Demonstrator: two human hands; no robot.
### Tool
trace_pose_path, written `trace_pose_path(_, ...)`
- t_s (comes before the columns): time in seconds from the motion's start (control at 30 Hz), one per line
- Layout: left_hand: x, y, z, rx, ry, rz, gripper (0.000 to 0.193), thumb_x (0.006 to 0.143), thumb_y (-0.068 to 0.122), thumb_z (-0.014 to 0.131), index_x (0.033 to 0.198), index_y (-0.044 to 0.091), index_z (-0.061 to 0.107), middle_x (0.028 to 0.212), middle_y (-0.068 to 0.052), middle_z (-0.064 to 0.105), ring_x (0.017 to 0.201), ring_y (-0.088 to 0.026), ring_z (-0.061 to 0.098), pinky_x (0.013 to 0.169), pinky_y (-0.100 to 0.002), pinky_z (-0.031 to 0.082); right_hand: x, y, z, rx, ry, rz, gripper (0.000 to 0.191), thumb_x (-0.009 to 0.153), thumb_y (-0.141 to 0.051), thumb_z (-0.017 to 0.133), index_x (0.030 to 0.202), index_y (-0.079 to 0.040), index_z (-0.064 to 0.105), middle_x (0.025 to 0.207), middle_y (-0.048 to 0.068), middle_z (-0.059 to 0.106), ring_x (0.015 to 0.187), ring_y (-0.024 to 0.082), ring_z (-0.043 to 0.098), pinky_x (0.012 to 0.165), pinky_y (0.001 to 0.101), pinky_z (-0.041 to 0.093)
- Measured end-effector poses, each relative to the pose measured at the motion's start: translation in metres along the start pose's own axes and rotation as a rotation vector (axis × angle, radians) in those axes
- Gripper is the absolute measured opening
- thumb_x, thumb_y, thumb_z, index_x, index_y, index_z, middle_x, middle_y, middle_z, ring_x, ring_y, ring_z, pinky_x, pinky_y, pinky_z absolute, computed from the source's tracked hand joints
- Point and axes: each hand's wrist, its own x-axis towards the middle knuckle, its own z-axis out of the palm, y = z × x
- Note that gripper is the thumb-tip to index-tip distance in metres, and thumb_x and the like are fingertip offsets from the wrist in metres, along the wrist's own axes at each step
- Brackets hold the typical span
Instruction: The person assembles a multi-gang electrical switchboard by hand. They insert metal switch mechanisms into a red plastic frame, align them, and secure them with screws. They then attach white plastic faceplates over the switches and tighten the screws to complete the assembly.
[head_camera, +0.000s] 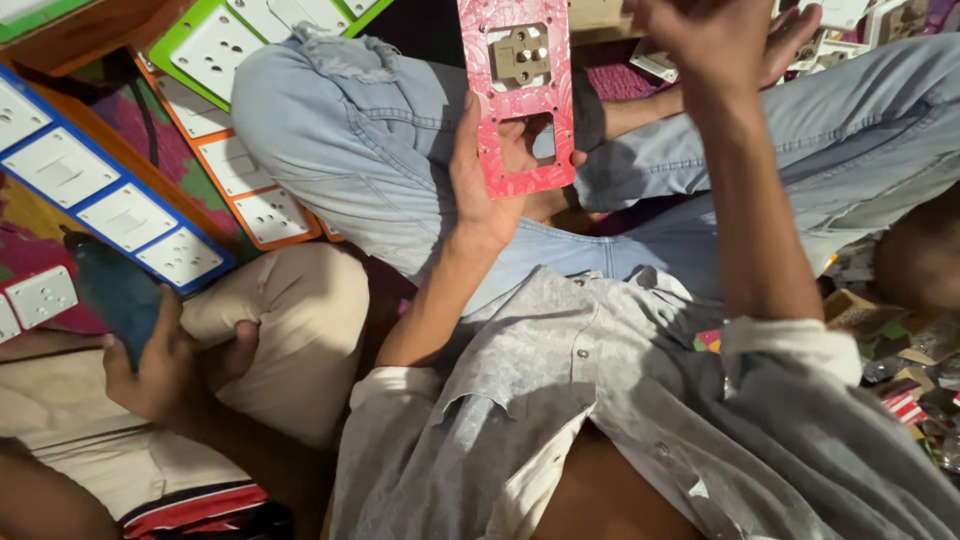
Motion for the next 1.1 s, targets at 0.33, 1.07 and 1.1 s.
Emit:
trace_pose_path(0.33,-0.003,-0.002,0.001,-0.05,0.016,-0.016,0.06,0.11,0.051,0.046,0.145,0.003,0.052,0.133,-0.016,0.063,0.12,-0.029,0.062,0.094,-0.055,0.059,-0.053,-0.07,0.063,0.131,-0.113,0.071,0.015,0.099,0.004,0.077,0.113,0.006,0.073,0.105,0.009,0.074,0.094,0.011,0.072,0.087,0.0238,0.059)
trace_pose_path(1.07,-0.004,-0.007,-0.013,-0.047,-0.003,-0.003,0.057,0.107,0.052,0.048,0.142,0.007,0.052,0.138,-0.012,0.058,0.129,-0.026,0.052,0.097,-0.052,0.051,-0.059,-0.053,0.077,-0.173,-0.09,-0.094,0.015,0.1,0.001,0.081,0.115,0.002,0.079,0.1,0.006,0.062,0.082,0.009,0.061,0.072,0.0222,0.049)
trace_pose_path(1.1,-0.004,-0.007,-0.013,-0.047,-0.013,0.002,0.057,0.109,0.052,0.048,0.142,0.007,0.053,0.138,-0.012,0.059,0.129,-0.026,0.052,0.096,-0.052,0.051,-0.06,-0.052,0.078,-0.181,-0.078,-0.097,0.015,0.1,0.002,0.082,0.114,0.003,0.079,0.099,0.006,0.061,0.081,0.01,0.06,0.071,0.0223,0.049)
